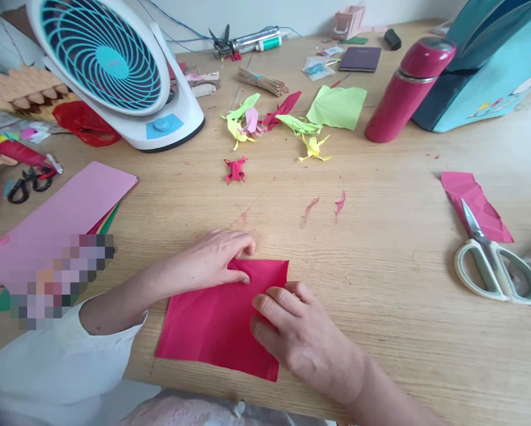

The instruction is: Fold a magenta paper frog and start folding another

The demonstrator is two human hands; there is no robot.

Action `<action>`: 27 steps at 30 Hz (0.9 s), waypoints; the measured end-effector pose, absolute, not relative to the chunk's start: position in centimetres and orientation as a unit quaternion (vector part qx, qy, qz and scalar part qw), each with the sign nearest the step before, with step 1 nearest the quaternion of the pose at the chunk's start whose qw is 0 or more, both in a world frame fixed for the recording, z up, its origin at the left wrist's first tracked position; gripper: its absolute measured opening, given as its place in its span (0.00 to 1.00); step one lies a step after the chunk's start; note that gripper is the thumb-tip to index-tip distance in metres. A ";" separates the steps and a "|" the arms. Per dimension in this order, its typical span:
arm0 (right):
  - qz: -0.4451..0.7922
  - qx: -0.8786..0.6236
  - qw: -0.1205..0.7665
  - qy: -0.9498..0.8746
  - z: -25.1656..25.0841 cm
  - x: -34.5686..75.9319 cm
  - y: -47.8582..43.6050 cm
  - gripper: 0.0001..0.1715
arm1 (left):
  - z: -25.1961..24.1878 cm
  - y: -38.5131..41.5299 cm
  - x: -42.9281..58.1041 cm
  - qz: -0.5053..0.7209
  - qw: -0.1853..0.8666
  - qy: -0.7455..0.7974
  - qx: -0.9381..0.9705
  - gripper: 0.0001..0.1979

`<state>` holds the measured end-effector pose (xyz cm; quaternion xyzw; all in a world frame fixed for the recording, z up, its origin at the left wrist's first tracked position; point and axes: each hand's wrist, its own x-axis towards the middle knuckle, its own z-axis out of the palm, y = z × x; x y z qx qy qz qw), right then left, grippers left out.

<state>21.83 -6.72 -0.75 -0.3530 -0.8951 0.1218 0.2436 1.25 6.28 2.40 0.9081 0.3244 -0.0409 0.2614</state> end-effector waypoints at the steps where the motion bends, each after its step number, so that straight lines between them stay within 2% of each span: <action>1: 0.148 -0.354 0.247 -0.890 -0.8 21.8 -6.7 0.17 | 2.5 6.3 1.0 -0.045 0.265 0.325 0.907 0.13; 4: 0.233 -0.374 0.247 -0.863 -0.8 22.1 -6.3 0.14 | 3.1 6.5 0.2 -0.056 0.288 0.320 0.901 0.11; 7: 0.277 -0.399 0.246 -0.839 -0.7 22.4 -6.0 0.18 | 3.3 6.2 -0.5 -0.039 0.323 0.332 0.885 0.05; 9: 0.274 -0.413 0.253 -0.831 -0.6 22.4 -5.9 0.20 | 3.2 5.6 -0.9 -0.024 0.316 0.363 0.876 0.05; 13: 0.242 -0.400 0.281 -0.839 -0.5 22.6 -6.2 0.14 | 2.9 4.5 -1.2 -0.036 0.266 0.418 0.868 0.14; 16: 0.230 -0.369 0.284 -0.854 -0.6 23.0 -6.5 0.14 | 2.9 4.3 -1.2 -0.070 0.265 0.416 0.867 0.11; 22: 0.241 -0.365 0.278 -0.855 -0.5 22.8 -7.0 0.20 | 3.1 4.6 -1.1 -0.050 0.287 0.378 0.879 0.03; 24: 0.273 -0.394 0.305 -0.823 -0.3 22.4 -7.0 0.18 | 3.2 4.6 -0.8 -0.059 0.294 0.365 0.881 0.03; 27: 0.335 -0.438 0.339 -0.762 0.2 21.9 -6.7 0.07 | 3.5 4.6 -0.1 -0.069 0.289 0.347 0.890 0.05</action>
